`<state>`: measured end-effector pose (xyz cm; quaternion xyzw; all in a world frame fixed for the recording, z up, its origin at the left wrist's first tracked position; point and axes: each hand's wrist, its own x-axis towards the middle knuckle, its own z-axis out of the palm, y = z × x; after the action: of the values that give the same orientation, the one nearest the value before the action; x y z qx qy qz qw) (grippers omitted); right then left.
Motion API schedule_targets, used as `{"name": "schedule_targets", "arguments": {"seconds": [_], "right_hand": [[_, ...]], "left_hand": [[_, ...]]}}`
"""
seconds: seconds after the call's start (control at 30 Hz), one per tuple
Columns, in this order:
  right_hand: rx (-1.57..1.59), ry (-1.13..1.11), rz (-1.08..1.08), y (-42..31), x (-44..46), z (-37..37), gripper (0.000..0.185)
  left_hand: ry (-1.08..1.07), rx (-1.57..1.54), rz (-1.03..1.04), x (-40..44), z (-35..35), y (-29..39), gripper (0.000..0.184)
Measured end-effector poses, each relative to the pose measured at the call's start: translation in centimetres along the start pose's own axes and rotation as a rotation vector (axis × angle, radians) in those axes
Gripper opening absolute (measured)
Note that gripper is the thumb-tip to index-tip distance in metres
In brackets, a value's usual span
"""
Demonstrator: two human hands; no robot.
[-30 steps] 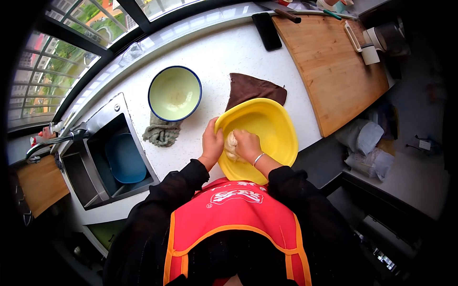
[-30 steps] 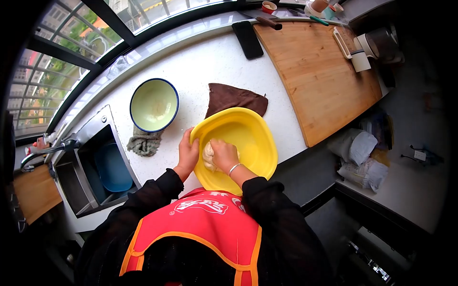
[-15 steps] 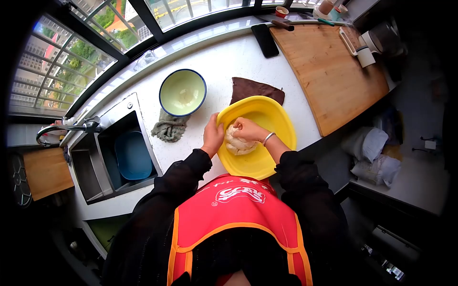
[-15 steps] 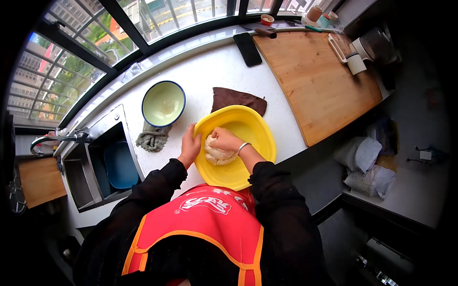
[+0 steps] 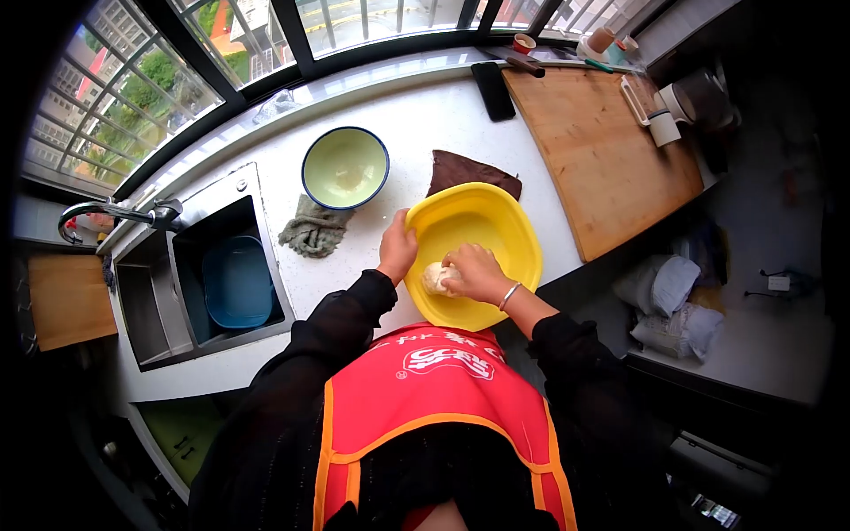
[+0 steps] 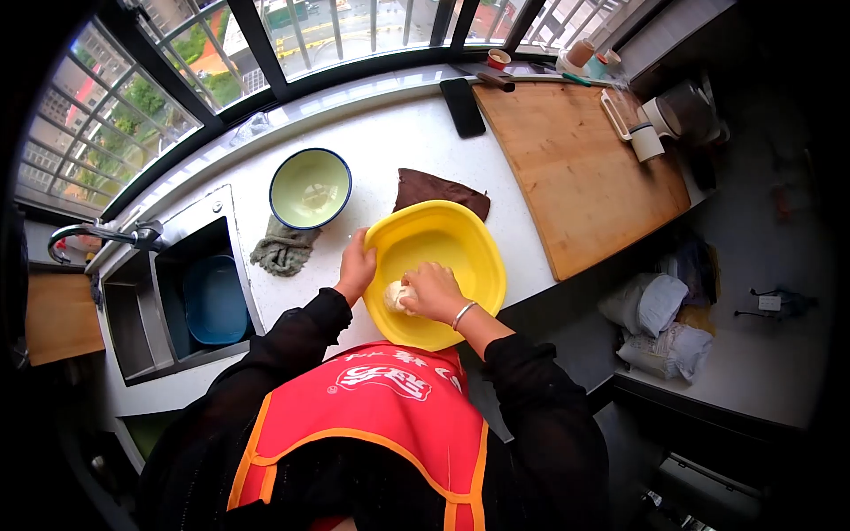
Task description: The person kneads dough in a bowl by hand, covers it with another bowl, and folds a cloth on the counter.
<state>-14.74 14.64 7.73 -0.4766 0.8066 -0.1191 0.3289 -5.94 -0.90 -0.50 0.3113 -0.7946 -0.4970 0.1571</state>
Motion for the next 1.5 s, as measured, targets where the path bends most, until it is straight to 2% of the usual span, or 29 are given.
{"name": "schedule_targets", "arguments": {"seconds": [0.07,0.13,0.2,0.23,0.27,0.33,0.53,0.67,0.73,0.97,1.17,1.23,1.27,1.37,1.4,1.47,1.5], "right_hand": [[-0.196,0.053,-0.091,-0.4,-2.6,-0.2,0.038],[-0.114,0.06,-0.091,1.1,-2.8,2.9,0.045],[-0.011,0.033,0.01,0.7,-3.0,4.8,0.051],[-0.073,0.079,-0.018,0.6,-2.9,5.1,0.052],[-0.069,0.068,-0.018,0.8,-2.4,5.3,0.052],[-0.11,0.204,-0.092,1.1,-1.7,6.2,0.051],[-0.13,0.387,-0.083,1.6,1.2,6.9,0.05],[-0.065,0.322,-0.008,2.0,3.8,6.0,0.049],[-0.018,0.433,0.019,2.4,5.1,6.1,0.047],[0.045,0.453,-0.017,3.4,7.2,6.0,0.045],[0.051,0.569,-0.05,3.6,7.1,6.3,0.044],[0.032,0.417,-0.015,3.6,7.2,5.9,0.046],[0.017,0.439,-0.015,3.4,6.9,5.6,0.046],[-0.067,0.075,0.0,1.3,3.7,3.1,0.063],[-0.088,0.085,0.007,1.2,2.6,3.3,0.063],[-0.115,0.2,-0.147,1.4,0.2,4.2,0.059],[-0.134,0.204,-0.147,1.7,-0.7,4.1,0.059]], "left_hand": [[0.005,-0.006,0.014,0.0,0.2,0.0,0.034],[-0.002,-0.034,0.025,0.2,0.1,-0.2,0.034],[0.006,-0.055,0.033,0.0,0.2,-0.2,0.034],[0.016,-0.071,0.042,-0.1,0.3,-0.1,0.033],[0.015,-0.07,0.03,0.0,0.3,-0.1,0.033],[0.001,-0.097,0.017,-0.2,0.1,0.2,0.033],[-0.051,-0.047,-0.028,0.4,0.1,0.6,0.035],[-0.084,-0.024,-0.044,0.8,0.2,0.6,0.036],[-0.062,-0.019,-0.015,0.9,0.2,0.4,0.037],[-0.05,-0.002,-0.012,0.8,0.1,0.9,0.036],[-0.042,0.018,0.041,0.7,-0.1,1.5,0.033],[-0.034,0.041,0.055,0.9,0.0,0.9,0.032],[-0.03,0.032,0.08,1.0,0.1,0.6,0.032],[0.021,0.058,0.089,0.7,0.3,0.1,0.031],[0.019,0.012,0.053,0.6,0.3,-0.1,0.032],[0.021,-0.049,0.024,-0.5,0.4,0.1,0.032],[0.058,-0.112,-0.015,-1.4,0.4,0.1,0.033]]}}
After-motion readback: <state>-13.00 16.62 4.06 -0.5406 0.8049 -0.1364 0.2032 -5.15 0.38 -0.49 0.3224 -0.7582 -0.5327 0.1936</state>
